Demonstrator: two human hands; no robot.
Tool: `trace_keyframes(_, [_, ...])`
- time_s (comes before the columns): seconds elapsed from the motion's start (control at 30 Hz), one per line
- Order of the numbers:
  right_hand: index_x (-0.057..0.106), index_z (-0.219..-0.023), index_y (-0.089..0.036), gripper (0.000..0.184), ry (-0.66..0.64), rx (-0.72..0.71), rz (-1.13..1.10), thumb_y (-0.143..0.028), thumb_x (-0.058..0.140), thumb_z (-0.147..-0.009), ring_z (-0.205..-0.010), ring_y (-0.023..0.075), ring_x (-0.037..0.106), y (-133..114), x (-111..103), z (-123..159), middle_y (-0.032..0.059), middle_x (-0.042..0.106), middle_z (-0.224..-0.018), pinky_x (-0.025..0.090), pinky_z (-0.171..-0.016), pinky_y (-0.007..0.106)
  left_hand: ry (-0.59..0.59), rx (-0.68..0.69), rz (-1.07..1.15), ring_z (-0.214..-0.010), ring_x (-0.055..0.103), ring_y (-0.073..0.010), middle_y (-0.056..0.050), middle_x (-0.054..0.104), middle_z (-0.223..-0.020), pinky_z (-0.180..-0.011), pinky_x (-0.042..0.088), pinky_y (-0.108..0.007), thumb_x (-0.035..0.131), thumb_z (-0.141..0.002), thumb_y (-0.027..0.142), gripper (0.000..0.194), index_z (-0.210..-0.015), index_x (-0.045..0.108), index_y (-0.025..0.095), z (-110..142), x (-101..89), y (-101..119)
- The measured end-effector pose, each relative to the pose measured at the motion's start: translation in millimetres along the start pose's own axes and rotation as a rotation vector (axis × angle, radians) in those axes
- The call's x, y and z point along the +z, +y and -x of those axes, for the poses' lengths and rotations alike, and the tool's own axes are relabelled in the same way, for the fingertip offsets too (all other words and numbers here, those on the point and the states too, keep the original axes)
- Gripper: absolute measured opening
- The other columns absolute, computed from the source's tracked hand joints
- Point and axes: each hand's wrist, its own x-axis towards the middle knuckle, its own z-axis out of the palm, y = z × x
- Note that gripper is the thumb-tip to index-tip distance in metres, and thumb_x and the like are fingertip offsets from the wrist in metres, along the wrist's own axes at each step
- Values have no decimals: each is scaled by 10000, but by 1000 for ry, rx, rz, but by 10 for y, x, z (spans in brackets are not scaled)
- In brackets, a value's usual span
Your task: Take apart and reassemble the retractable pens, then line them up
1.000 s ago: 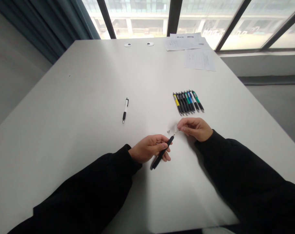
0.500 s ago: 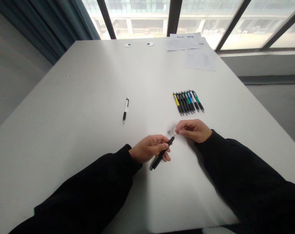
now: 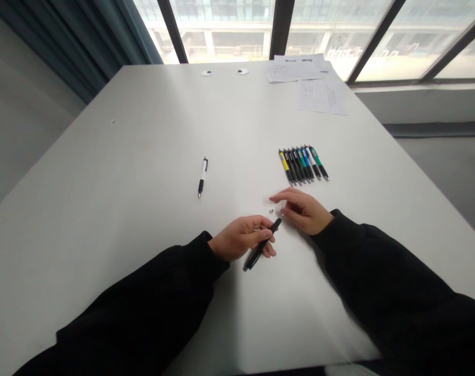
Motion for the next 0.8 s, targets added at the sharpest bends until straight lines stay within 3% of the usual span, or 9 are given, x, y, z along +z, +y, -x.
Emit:
trace_keyframes(0.17, [718,-1009,-162,217,-20,-69,225,-215,572,-857,-741,63,551,-33,111,-20,62,629,-1021,450,-707,189,1,17,52,-681,701,-177,-69,671,-743,-665,569,-288,721,-816,413,374,-949,564,101,-1,-6,-9])
trace_keyframes(0.23, [720,-952,-135,199,23,-26,130,-253,586,-866,-708,62,543,-11,94,-27,68,639,-956,436,-665,186,3,20,68,-686,703,-181,-65,661,-765,-655,572,-290,726,-811,417,391,-964,564,96,-2,-10,-19])
trace_keyframes(0.37, [696,-962,-92,320,81,168,-307,-376,691,-814,-485,28,424,57,-12,-25,21,585,-644,318,-464,158,29,30,66,-703,709,-192,-61,644,-808,-646,579,-298,735,-798,432,435,-1013,578,88,-5,-17,-39])
trace_keyframes(0.47, [695,-906,-84,340,63,227,-507,-351,785,-716,-462,35,461,69,-60,-21,36,623,-648,327,-428,154,26,26,69,-706,710,-194,-62,639,-821,-648,583,-302,729,-803,430,430,-1017,585,86,-7,-22,-46])
trace_keyframes(0.6, [708,-854,-90,307,38,268,-553,-294,826,-657,-496,50,532,32,-62,-25,88,695,-800,407,-454,163,14,23,90,-697,709,-189,-54,633,-827,-639,583,-295,733,-804,412,418,-1024,585,89,-8,-20,-44])
trace_keyframes(0.8, [721,-850,-91,298,60,263,-568,-295,830,-661,-491,50,529,35,-57,-23,73,678,-720,382,-441,148,9,11,93,-677,706,-186,-40,629,-784,-615,571,-278,757,-781,400,409,-968,569,88,1,-14,-30])
